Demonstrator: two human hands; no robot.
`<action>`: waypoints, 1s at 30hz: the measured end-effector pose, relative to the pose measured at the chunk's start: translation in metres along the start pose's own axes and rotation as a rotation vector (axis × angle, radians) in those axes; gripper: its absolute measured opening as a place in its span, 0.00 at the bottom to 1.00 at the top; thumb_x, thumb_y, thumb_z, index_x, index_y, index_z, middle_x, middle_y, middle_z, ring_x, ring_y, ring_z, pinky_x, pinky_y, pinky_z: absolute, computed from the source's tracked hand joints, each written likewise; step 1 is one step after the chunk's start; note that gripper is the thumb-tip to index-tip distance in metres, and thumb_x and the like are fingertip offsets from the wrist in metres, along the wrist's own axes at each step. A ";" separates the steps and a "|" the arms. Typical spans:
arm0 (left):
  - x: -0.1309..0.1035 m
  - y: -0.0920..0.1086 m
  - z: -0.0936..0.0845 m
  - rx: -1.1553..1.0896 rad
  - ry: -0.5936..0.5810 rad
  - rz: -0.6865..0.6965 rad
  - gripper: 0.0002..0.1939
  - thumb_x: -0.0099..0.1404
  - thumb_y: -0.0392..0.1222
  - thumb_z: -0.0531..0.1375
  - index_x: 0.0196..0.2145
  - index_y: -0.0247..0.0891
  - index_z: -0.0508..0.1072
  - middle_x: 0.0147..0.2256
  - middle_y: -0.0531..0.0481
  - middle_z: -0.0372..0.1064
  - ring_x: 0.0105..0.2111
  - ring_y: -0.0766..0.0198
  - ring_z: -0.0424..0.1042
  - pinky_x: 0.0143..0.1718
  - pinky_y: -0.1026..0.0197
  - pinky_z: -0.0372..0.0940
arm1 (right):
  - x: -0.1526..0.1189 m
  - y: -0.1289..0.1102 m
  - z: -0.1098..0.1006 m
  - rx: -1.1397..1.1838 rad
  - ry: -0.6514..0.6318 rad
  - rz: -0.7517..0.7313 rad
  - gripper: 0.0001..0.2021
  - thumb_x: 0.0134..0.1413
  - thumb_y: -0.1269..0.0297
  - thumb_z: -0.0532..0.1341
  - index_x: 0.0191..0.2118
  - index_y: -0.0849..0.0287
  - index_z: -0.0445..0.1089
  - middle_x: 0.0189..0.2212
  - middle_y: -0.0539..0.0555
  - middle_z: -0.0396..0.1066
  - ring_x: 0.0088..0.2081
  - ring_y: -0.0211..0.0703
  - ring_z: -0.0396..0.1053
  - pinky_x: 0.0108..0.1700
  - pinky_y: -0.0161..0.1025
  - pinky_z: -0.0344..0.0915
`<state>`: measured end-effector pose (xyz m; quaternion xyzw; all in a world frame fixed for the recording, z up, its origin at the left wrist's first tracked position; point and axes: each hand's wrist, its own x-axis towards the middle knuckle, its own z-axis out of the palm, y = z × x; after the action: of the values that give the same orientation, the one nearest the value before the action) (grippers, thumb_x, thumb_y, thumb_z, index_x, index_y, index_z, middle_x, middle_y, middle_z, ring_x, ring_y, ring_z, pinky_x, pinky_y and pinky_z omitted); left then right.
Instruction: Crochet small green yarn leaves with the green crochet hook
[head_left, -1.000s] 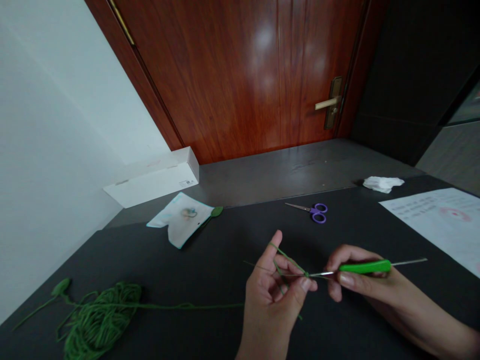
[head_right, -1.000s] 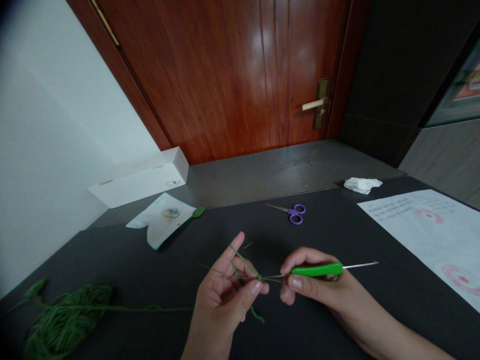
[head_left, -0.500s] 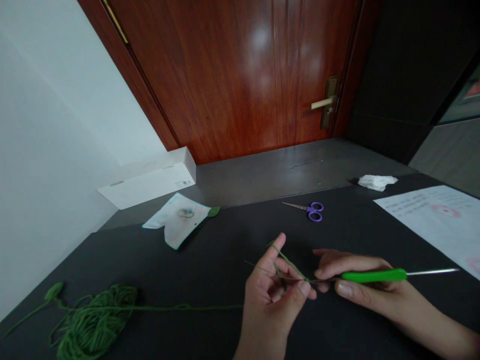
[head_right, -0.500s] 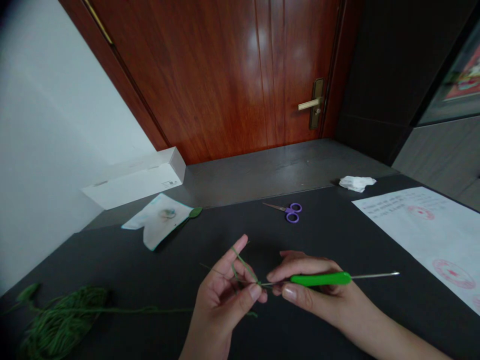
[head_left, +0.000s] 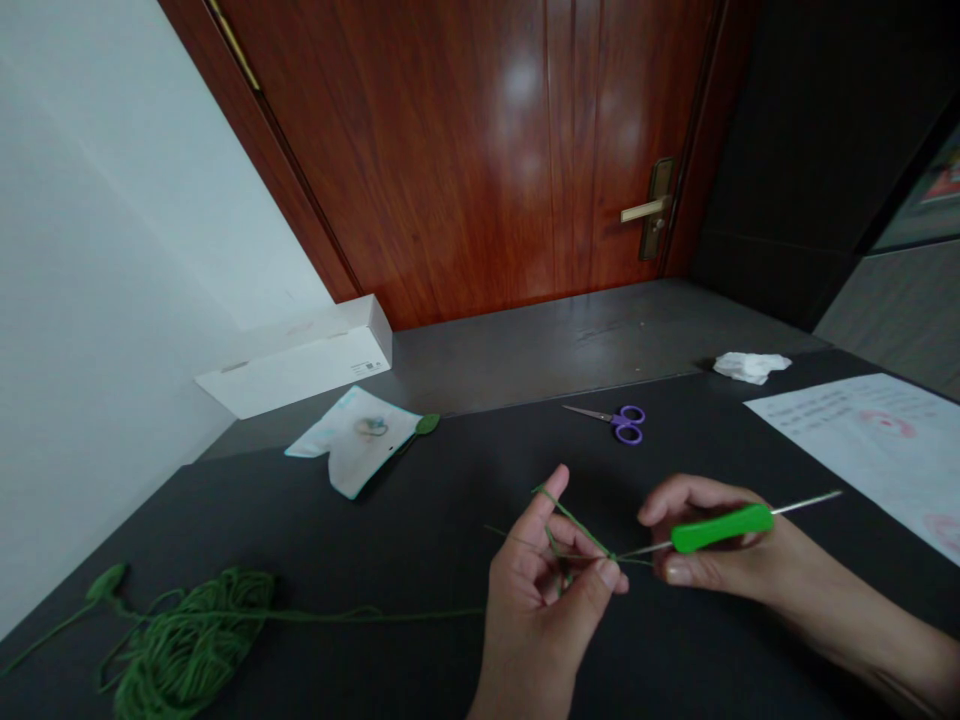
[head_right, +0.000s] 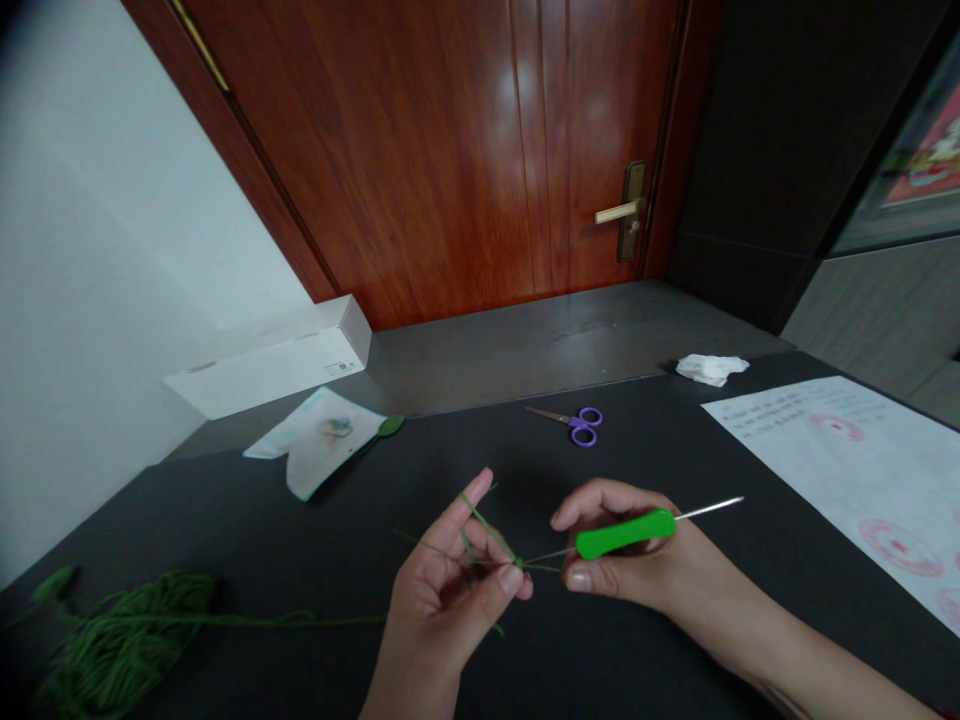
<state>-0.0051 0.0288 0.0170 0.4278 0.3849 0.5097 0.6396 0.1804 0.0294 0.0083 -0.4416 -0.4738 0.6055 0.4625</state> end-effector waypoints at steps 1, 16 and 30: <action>-0.001 0.000 0.001 0.008 -0.014 0.004 0.33 0.54 0.31 0.65 0.58 0.38 0.64 0.25 0.57 0.68 0.25 0.68 0.72 0.31 0.65 0.65 | 0.000 0.002 0.001 0.022 -0.003 0.010 0.14 0.37 0.67 0.74 0.34 0.55 0.75 0.23 0.47 0.74 0.25 0.34 0.68 0.28 0.30 0.62; 0.000 -0.021 -0.007 0.106 -0.123 0.037 0.32 0.57 0.33 0.64 0.59 0.41 0.63 0.28 0.54 0.70 0.29 0.67 0.69 0.36 0.61 0.63 | -0.001 0.016 0.013 0.054 -0.060 -0.123 0.04 0.43 0.67 0.71 0.27 0.57 0.76 0.26 0.50 0.72 0.28 0.38 0.68 0.31 0.34 0.63; 0.014 -0.013 -0.012 -0.465 -0.263 -0.458 0.21 0.62 0.46 0.59 0.47 0.27 0.74 0.26 0.46 0.72 0.24 0.61 0.74 0.27 0.58 0.69 | -0.004 0.010 0.012 0.113 -0.116 -0.060 0.06 0.41 0.66 0.72 0.25 0.60 0.75 0.22 0.50 0.72 0.23 0.36 0.67 0.27 0.34 0.63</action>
<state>-0.0096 0.0428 -0.0004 0.2351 0.2588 0.3678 0.8617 0.1681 0.0218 0.0006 -0.3649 -0.4779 0.6416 0.4763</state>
